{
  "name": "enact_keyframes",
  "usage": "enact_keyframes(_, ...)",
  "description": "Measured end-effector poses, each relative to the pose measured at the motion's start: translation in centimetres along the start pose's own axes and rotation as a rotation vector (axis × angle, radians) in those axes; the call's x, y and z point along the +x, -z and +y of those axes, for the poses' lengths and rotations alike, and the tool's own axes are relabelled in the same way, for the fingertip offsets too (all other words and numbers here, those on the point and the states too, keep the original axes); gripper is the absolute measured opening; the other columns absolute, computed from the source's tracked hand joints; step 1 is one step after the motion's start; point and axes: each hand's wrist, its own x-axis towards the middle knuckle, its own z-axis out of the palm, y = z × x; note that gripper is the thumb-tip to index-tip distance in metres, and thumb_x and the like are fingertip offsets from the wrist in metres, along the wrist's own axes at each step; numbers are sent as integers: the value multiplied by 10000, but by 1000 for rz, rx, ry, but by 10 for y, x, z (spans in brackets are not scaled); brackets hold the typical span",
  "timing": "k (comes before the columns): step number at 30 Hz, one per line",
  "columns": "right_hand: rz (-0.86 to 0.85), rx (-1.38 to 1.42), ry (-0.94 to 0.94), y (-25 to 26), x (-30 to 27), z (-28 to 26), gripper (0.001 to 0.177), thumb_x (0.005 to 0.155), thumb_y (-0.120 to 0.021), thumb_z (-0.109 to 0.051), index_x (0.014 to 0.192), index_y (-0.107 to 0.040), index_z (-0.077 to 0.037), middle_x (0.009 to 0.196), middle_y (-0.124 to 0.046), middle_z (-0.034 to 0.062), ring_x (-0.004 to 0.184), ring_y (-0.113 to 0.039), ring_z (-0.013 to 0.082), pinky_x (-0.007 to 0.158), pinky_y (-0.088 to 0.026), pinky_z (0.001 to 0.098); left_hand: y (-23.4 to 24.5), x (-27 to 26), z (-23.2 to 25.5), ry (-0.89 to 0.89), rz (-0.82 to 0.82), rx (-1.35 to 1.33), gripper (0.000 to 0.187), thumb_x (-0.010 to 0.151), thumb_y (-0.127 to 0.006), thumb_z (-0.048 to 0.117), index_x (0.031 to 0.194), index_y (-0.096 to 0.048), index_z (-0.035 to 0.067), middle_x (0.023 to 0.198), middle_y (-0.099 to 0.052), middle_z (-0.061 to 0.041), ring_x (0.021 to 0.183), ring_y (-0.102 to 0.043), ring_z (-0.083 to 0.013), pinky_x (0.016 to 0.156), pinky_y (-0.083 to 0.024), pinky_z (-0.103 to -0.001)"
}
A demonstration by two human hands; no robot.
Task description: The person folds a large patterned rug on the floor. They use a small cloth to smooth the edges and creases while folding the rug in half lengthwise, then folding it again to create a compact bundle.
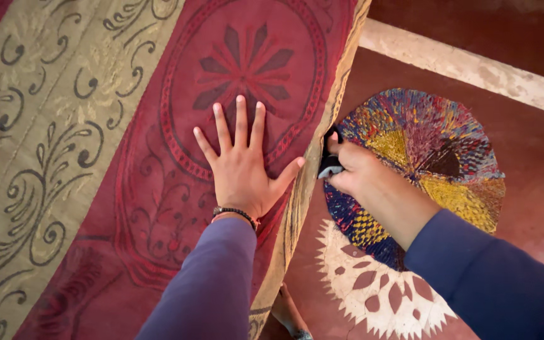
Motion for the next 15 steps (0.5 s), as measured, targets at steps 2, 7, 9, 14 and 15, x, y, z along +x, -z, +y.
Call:
enact_keyframes(2, 32, 26, 15, 1, -1, 1, 144, 1061, -585, -6, 1159, -690, -6, 1001, -742, 78, 874, -715, 178, 868, -629, 367, -1, 1, 0, 0, 2, 0, 1062, 800, -610, 770, 1594, -378, 104, 1688, -235, -141, 1561, -79, -444, 1182, 18, -735)
enact_keyframes(7, 90, -181, 8, -30, -42, 9, 117, 1016, -563, -91, 1082, -660, -88, 953, -719, 46, 851, -713, 211, 843, -599, 449, -1, 0, 0, -3, 11, 0, 1042, 827, -603, 772, 1596, -374, 109, 1692, -237, -142, 1564, -78, -448, 1183, 17, -738)
enact_keyframes(9, 99, -187, 5, -39, -51, 11, 128, 1017, -555, -102, 1085, -661, -85, 967, -724, 52, 859, -716, 218, 848, -599, 458, 0, 1, 0, -3, 6, 5, 1042, 821, -604, 767, 1593, -373, 106, 1689, -238, -143, 1560, -78, -449, 1177, 16, -741)
enact_keyframes(14, 71, -116, -2, -39, -51, 10, 92, 1045, -596, -108, 1078, -676, -76, 967, -709, 35, 853, -698, 195, 868, -608, 456, 1, 1, 1, -3, 0, 2, 1039, 820, -603, 761, 1591, -369, 106, 1686, -239, -147, 1557, -80, -451, 1172, 14, -746)
enact_keyframes(15, 99, -160, -4, -39, -51, 9, 104, 1032, -578, -121, 1060, -673, -86, 963, -713, 39, 854, -700, 205, 857, -600, 459, 0, 2, 0, -3, -3, 2, 1039, 820, -603, 763, 1589, -367, 105, 1685, -238, -149, 1557, -81, -452, 1169, 14, -747)
